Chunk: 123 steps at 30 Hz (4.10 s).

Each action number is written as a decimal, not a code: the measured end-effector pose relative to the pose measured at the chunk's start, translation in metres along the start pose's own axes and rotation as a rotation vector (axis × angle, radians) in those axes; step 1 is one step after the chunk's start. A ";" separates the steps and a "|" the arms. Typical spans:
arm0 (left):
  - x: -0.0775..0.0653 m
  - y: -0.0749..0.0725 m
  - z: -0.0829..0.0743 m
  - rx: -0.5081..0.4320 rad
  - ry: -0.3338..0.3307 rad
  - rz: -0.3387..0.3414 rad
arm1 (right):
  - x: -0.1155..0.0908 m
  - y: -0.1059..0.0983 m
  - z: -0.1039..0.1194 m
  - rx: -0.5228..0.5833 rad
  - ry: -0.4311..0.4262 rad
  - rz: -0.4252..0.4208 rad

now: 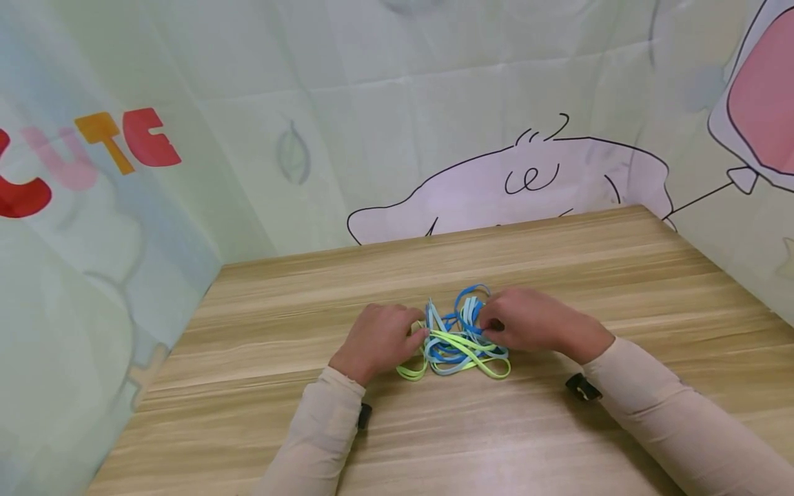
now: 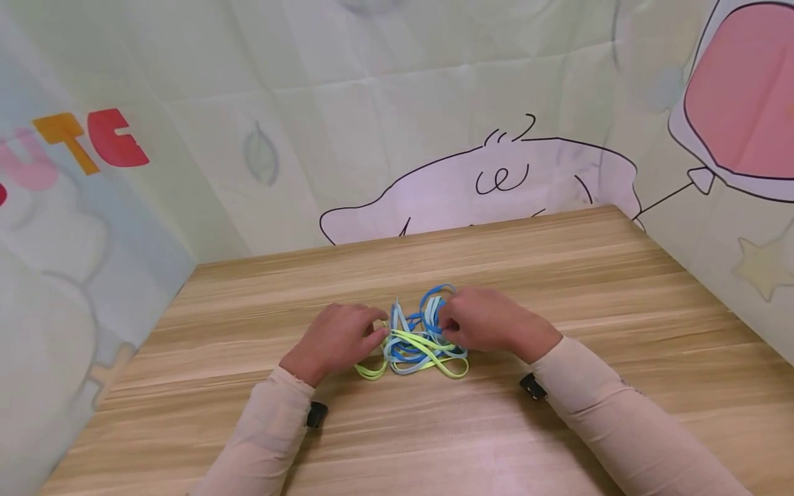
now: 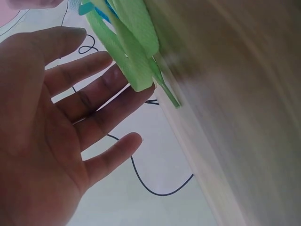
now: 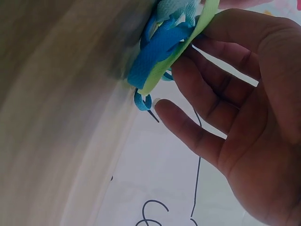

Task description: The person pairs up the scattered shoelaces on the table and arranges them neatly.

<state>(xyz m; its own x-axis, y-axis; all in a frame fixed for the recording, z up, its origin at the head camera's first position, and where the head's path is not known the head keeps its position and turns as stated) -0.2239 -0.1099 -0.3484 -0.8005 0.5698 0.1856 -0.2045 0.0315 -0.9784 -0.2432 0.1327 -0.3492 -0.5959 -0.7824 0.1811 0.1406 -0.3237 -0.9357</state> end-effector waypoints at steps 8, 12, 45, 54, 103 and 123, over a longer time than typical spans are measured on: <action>-0.001 -0.002 -0.001 -0.013 -0.001 -0.012 | -0.001 -0.003 0.003 0.027 0.060 -0.038; 0.000 -0.001 0.000 -0.008 -0.006 -0.007 | -0.001 -0.004 0.003 0.021 0.055 -0.068; 0.002 -0.005 -0.009 -0.004 0.060 -0.146 | 0.001 -0.017 0.019 0.113 -0.069 -0.221; 0.003 -0.011 -0.018 -0.047 0.103 -0.248 | 0.001 -0.021 0.031 0.197 -0.078 -0.225; 0.000 -0.019 -0.008 -0.061 0.078 -0.624 | -0.007 -0.035 0.028 0.670 0.058 -0.312; -0.001 -0.024 -0.001 -0.065 0.022 -0.704 | -0.015 -0.050 0.024 0.617 0.051 -0.445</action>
<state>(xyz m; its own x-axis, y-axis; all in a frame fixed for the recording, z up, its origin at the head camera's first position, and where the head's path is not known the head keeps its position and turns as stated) -0.2177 -0.1106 -0.3256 -0.4791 0.4123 0.7749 -0.6348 0.4469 -0.6303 -0.2223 0.1479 -0.2981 -0.7334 -0.4878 0.4734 0.2858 -0.8532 -0.4364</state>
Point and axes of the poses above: each hand's wrist, its own x-axis towards the middle knuckle, its own y-axis out of the palm, z = x × y, the point moved 2 cm from there along x, towards the middle knuckle, and after that the axes turned 7 degrees about x, right-handed, at the moved point
